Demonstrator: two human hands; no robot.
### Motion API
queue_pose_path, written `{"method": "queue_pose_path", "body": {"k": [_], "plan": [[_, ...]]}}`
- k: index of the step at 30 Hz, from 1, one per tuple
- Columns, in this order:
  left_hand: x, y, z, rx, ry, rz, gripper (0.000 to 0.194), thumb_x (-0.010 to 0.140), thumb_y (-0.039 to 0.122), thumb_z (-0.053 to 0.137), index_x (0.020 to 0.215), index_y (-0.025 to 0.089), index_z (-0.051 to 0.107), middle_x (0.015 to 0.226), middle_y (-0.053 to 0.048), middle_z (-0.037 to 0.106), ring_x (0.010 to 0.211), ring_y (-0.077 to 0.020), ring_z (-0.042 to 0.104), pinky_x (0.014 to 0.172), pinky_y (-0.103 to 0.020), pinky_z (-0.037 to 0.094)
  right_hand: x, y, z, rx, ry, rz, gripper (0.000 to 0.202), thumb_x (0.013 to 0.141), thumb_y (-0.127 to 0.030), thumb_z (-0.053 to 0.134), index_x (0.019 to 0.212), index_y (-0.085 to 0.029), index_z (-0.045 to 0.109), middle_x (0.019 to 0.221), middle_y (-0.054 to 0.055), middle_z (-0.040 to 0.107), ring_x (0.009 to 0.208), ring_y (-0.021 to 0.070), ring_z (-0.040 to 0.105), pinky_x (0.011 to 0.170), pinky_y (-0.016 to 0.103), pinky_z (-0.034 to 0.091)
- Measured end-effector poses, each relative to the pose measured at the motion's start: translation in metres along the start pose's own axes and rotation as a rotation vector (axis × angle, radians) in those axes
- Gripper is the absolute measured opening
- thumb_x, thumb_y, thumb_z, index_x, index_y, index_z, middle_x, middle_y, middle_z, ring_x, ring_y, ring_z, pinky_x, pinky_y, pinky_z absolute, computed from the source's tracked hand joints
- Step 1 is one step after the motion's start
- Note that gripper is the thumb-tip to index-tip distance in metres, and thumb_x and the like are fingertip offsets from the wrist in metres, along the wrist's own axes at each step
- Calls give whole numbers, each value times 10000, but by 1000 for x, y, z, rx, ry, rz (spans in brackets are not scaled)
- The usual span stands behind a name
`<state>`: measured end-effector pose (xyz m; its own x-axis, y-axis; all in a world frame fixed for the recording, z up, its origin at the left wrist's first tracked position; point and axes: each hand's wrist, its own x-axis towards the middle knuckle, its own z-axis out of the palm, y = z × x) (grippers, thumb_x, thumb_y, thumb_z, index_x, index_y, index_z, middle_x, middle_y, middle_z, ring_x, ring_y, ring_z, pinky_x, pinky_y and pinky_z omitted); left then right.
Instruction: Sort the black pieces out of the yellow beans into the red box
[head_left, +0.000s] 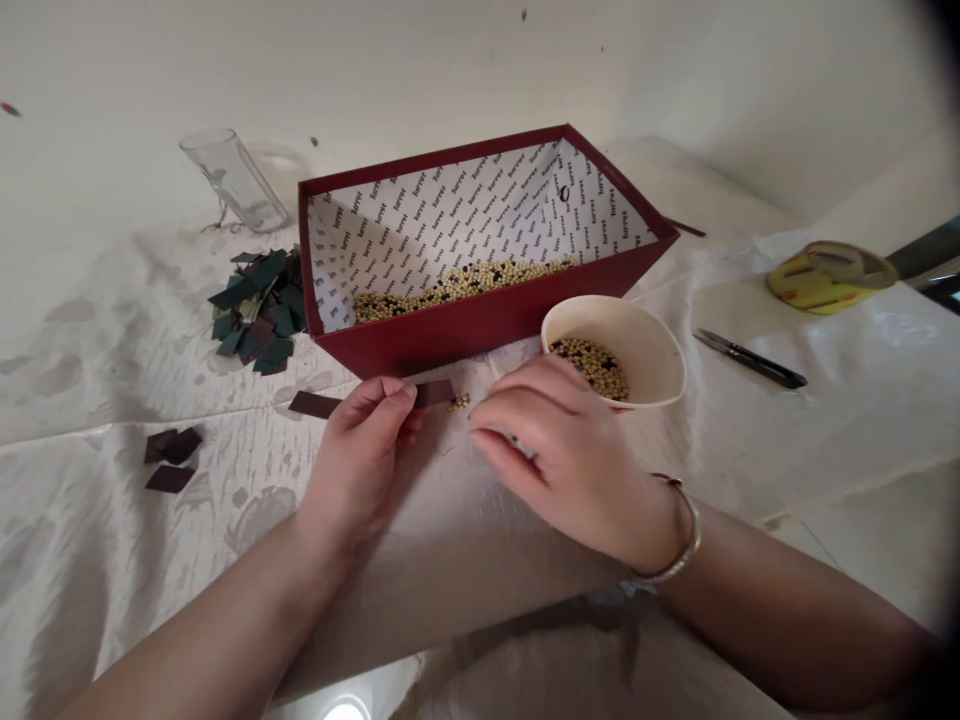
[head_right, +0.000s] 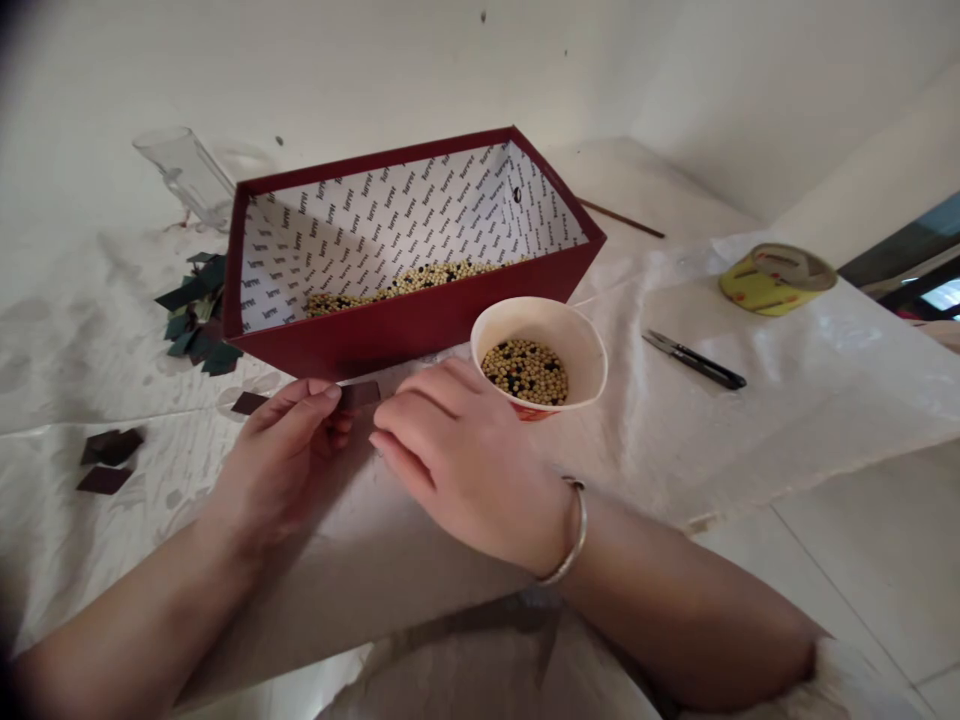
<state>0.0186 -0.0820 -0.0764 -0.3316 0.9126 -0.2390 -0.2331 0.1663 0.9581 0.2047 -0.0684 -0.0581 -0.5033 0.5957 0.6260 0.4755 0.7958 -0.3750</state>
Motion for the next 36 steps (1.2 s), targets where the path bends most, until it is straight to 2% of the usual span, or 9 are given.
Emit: {"method": "queue_pose_path", "body": {"k": [2,5,14,18,24,26,29,33,36], "plan": [[0,1,0,12,-6,-20,134,713,242,721,661,180,614,621,23,585,594,-97,490,563,-215,378,-1,0,10,-32,-216,82,77,920,-180,546,906,-199,620,943,43,630,924,208,544,845,377,477],[-1,3,2,28,15,-23,133,708,255,723,667,182,619,630,18,593,601,-104,502,561,-220,379,-1,6,21,-116,-366,189,68,911,-185,556,926,-176,622,973,64,611,957,235,527,851,388,466],[-3,3,4,33,18,-30,141,693,260,731,653,181,621,620,13,592,595,-101,504,556,-211,374,1,14,38,-239,-472,177,134,893,-89,518,889,-171,624,911,65,614,904,232,535,800,356,430],[-3,3,3,44,-6,-26,144,708,271,720,664,178,620,619,11,589,599,-102,498,558,-210,370,1,16,39,-207,-420,195,111,888,-101,543,845,-165,621,872,62,614,870,223,541,782,351,435],[-3,2,1,84,-99,1,189,777,261,651,627,171,580,600,17,548,583,-96,445,557,-224,346,2,7,29,21,-2,67,90,932,-184,555,872,-165,619,897,42,619,885,179,540,839,326,447],[-5,2,0,97,-110,11,204,790,267,640,624,171,569,592,22,530,583,-96,432,560,-228,338,2,4,27,43,82,26,92,935,-189,560,870,-166,621,894,42,621,886,172,542,852,326,448],[-8,2,0,129,-156,-4,210,793,281,641,632,171,562,581,29,501,576,-96,406,548,-232,316,2,2,27,38,98,7,94,935,-183,562,871,-172,629,892,41,618,881,170,533,850,326,446],[-12,2,1,143,-265,-28,210,791,316,664,668,168,580,595,31,492,584,-97,386,549,-234,306,2,3,28,9,42,9,116,937,-191,560,853,-183,640,887,37,607,866,176,516,836,337,431],[-12,1,0,127,-273,-13,224,792,332,677,674,168,581,606,31,497,598,-98,390,559,-234,309,3,5,29,-2,20,46,124,934,-196,560,837,-180,635,882,39,603,867,186,520,827,350,422]]}}
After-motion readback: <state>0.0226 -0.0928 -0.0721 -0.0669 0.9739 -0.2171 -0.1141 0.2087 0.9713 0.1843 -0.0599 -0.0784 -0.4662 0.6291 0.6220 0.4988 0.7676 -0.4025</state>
